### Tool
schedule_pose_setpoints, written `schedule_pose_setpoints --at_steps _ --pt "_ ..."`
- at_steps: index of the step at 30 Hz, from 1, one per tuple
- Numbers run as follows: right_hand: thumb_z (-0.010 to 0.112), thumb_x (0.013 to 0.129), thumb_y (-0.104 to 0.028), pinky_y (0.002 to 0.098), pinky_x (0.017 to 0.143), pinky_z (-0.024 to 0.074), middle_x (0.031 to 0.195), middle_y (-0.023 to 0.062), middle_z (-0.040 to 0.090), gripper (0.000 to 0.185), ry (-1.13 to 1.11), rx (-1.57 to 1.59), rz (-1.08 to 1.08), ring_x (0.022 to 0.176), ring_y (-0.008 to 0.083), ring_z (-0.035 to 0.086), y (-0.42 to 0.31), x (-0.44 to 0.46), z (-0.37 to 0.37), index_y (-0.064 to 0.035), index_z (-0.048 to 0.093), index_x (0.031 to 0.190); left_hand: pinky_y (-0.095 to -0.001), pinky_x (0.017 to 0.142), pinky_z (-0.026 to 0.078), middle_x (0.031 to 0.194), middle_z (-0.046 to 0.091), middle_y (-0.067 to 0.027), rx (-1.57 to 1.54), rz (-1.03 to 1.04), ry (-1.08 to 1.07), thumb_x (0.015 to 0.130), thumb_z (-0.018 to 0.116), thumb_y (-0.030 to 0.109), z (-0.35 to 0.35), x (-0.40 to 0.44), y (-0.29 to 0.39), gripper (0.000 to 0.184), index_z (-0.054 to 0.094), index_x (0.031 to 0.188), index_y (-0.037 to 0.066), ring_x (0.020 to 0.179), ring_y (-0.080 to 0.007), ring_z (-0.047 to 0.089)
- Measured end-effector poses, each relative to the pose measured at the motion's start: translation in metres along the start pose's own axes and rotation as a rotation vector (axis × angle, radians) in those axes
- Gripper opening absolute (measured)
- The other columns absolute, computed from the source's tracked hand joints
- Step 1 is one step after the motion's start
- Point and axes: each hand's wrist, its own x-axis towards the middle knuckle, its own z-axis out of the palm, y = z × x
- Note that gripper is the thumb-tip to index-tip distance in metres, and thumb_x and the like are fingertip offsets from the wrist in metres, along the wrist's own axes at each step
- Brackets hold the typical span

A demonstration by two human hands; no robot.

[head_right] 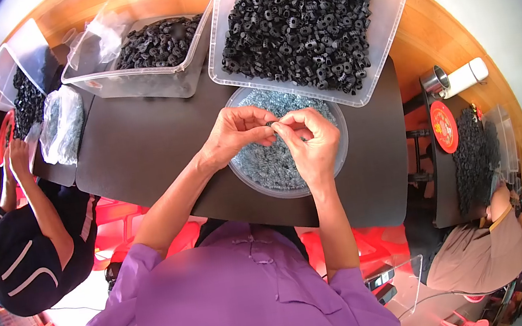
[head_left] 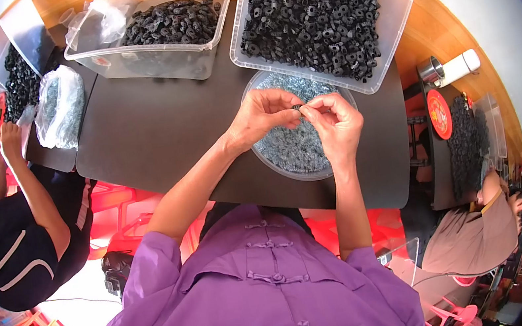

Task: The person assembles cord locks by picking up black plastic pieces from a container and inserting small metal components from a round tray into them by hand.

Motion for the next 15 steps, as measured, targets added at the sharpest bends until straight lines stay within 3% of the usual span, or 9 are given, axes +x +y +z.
schedule_pose_setpoints --at_steps 4,6,9,12,13,15 --pt "0.070 0.078 0.004 0.0225 0.058 0.0521 0.081 0.0069 0.062 0.008 -0.019 -0.127 -0.089 0.067 0.0111 0.062 -0.011 0.001 0.005 0.0012 0.066 0.084 -0.0274 0.074 0.057 0.090 0.067 -0.0077 -0.067 0.024 0.023 0.086 0.066 0.006 0.001 -0.001 0.000 0.015 0.063 0.099 -0.002 0.080 -0.0136 0.066" --pt "0.069 0.080 0.001 0.0242 0.059 0.0521 0.083 0.0079 0.062 0.010 -0.103 -0.307 -0.241 0.068 0.0133 0.063 -0.015 0.004 0.005 0.0008 0.068 0.090 -0.0277 0.074 0.057 0.090 0.067 -0.0082 -0.087 0.023 0.050 0.086 0.065 0.006 0.000 0.000 -0.002 0.015 0.063 0.099 -0.002 0.080 -0.0139 0.067" --pt "0.063 0.084 -0.001 0.0268 0.057 0.0495 0.080 0.0077 0.059 0.014 -0.108 -0.468 -0.250 0.066 0.0155 0.060 -0.023 0.029 0.006 -0.0002 0.068 0.097 -0.0279 0.074 0.057 0.089 0.067 -0.0089 -0.124 0.033 0.098 0.087 0.065 0.006 -0.001 0.001 0.000 0.013 0.062 0.098 -0.001 0.079 -0.0144 0.067" --pt "0.057 0.089 -0.009 0.0371 0.054 0.0458 0.075 0.0100 0.055 0.024 -0.253 -0.732 -0.286 0.061 0.0281 0.056 -0.002 0.064 0.013 -0.0119 0.066 0.110 -0.0276 0.073 0.057 0.088 0.068 -0.0092 -0.142 0.053 0.123 0.087 0.065 0.006 -0.002 0.002 -0.001 0.012 0.062 0.096 -0.001 0.078 -0.0147 0.067" --pt "0.054 0.090 -0.014 0.0410 0.059 0.0479 0.078 0.0114 0.059 0.027 -0.306 -0.809 -0.240 0.066 0.0333 0.059 0.000 0.072 0.016 -0.0164 0.065 0.115 -0.0273 0.072 0.057 0.087 0.068 -0.0093 -0.144 0.059 0.134 0.087 0.064 0.006 -0.004 0.002 -0.002 0.011 0.062 0.096 0.000 0.077 -0.0148 0.067" --pt "0.053 0.090 -0.013 0.0415 0.061 0.0492 0.081 0.0125 0.061 0.028 -0.375 -0.960 -0.205 0.071 0.0330 0.062 0.006 0.083 0.019 -0.0165 0.064 0.115 -0.0269 0.071 0.056 0.088 0.068 -0.0101 -0.177 0.066 0.129 0.086 0.065 0.006 -0.004 0.002 -0.004 0.011 0.062 0.096 0.000 0.077 -0.0145 0.067"
